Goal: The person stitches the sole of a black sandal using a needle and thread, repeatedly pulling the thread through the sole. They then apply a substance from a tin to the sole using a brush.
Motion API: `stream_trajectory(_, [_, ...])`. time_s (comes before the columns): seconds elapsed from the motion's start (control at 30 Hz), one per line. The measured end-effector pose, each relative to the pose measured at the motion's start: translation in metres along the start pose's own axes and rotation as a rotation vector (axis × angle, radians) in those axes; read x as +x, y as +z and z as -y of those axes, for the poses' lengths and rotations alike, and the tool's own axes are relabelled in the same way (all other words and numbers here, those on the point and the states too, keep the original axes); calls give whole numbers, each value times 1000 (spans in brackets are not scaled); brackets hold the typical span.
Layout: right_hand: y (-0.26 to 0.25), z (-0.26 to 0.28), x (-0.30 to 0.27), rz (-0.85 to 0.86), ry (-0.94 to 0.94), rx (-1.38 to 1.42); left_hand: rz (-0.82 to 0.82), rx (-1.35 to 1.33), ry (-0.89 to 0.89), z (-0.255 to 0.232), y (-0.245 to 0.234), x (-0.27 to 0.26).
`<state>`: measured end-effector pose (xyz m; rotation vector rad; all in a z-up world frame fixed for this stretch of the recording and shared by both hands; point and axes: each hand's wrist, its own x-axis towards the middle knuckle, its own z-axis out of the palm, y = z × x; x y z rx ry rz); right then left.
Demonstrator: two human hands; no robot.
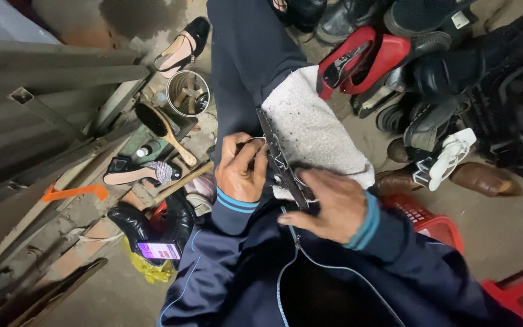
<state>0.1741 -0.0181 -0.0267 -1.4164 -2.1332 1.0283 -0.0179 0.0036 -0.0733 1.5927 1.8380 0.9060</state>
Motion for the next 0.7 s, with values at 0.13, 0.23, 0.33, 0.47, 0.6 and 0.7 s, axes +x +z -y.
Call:
stream_trajectory(0.13, [-34, -55, -22, -182, 157, 279, -33, 0, 80, 7, 3, -3])
stream_trajectory(0.23, [-78, -56, -14, -353, 97, -15, 60, 63, 116, 16, 5, -10])
stream_trajectory(0.33, [-73, -57, -9, -533, 204, 1200, 64, 78, 149, 12, 7, -8])
stream_trajectory(0.47, [-41, -34, -20, -103, 58, 1296, 133, 137, 123, 7, 5, -6])
stream_trajectory(0.6, [-17, -20, -10, 243, 149, 165, 128, 262, 58, 19, 14, -12])
stream_trajectory(0.7, [-21, -8, 0, 306, 253, 59, 139, 256, 46, 17, 15, -10])
